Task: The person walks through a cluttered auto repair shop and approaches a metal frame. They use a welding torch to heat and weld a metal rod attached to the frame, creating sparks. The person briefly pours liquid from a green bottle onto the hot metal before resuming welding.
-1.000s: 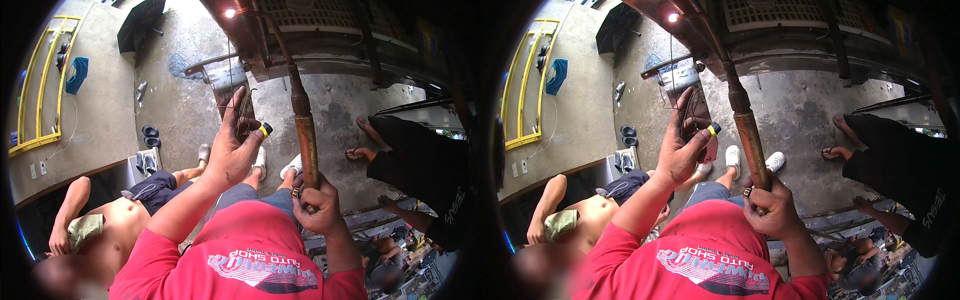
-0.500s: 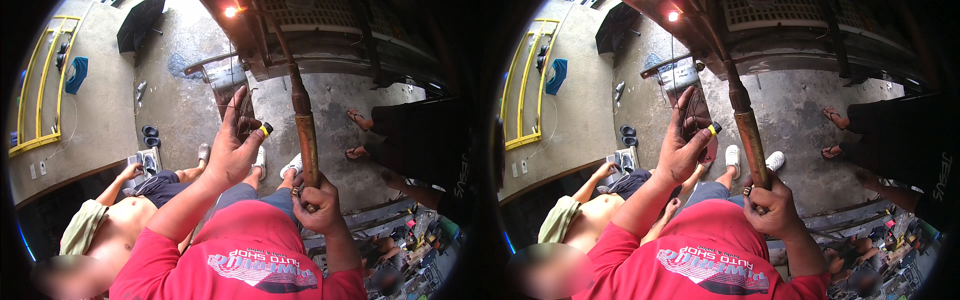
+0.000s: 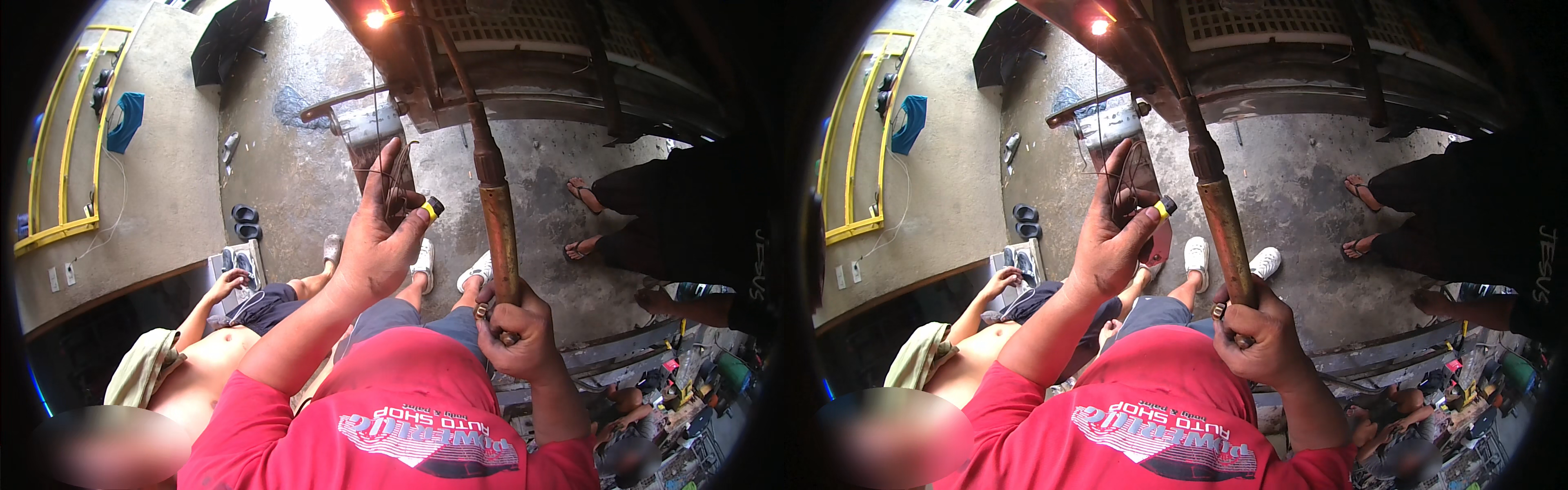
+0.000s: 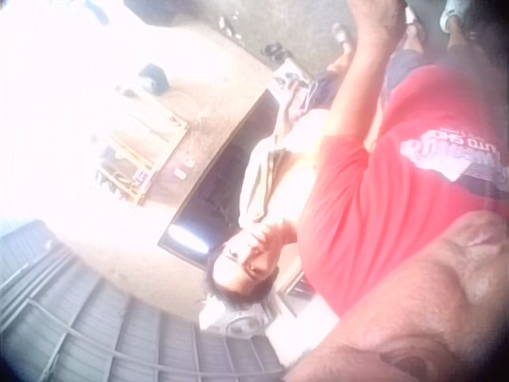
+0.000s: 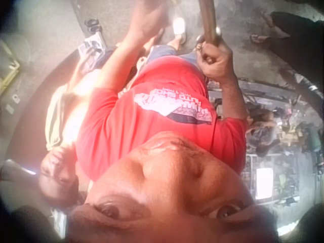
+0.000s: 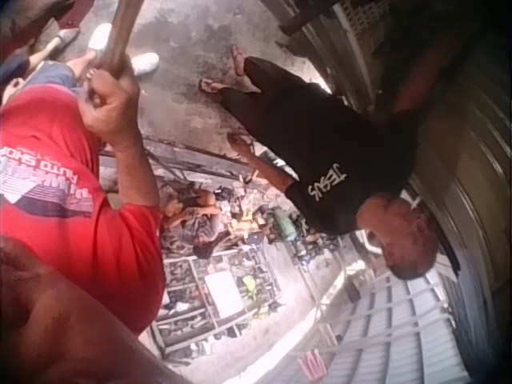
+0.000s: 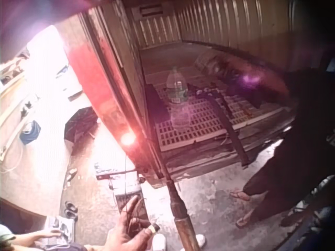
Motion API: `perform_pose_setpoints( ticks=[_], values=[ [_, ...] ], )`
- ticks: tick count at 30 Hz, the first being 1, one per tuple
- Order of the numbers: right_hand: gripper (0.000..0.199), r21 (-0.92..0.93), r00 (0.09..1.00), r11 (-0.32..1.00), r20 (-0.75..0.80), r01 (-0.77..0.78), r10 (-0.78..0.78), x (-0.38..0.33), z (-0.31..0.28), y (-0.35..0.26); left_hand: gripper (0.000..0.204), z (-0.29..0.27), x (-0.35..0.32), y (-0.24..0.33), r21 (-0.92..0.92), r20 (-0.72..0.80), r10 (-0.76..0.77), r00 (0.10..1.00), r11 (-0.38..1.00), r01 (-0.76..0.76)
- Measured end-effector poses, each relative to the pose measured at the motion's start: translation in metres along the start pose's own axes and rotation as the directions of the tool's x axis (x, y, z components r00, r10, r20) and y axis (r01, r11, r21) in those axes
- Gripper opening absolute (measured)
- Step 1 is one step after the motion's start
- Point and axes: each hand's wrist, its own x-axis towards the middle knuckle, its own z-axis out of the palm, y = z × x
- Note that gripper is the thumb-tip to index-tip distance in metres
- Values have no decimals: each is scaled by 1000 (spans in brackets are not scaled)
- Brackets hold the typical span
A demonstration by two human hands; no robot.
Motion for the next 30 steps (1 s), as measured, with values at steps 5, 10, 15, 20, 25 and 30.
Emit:
perform_pose_setpoints(
  ticks=[5, 10, 15, 20, 25, 30],
  values=[
    [21, -3, 1000, 1000, -7, 9, -9, 0, 1, 0, 85, 0, 0, -6, 11, -15, 26, 1000, 1000, -26],
    [20, -6, 1000, 1000, 6, 8, -8, -1, -1, 0, 85, 0, 1, -5, 5, -5, 25, 1000, 1000, -25],
    [19, -9, 1000, 1000, 6, -10, 10, -1, -2, -2, 85, 2, 1, -3, 24, -24, 18, 1000, 1000, -17],
    [20, -8, 1000, 1000, 4, 8, -8, -1, -2, 0, 85, 1, 0, -4, 20, -18, 3, 1000, 1000, -3],
    [21, -7, 1000, 1000, 4, 1, -1, -1, -1, 0, 85, 0, 0, -6, 7, -8, 15, 1000, 1000, -15],
    [21, -2, 1000, 1000, 5, 3, -3, 0, -1, 0, 85, 0, 3, -5, 27, -17, 27, 999, 999, -27]
  ],
)
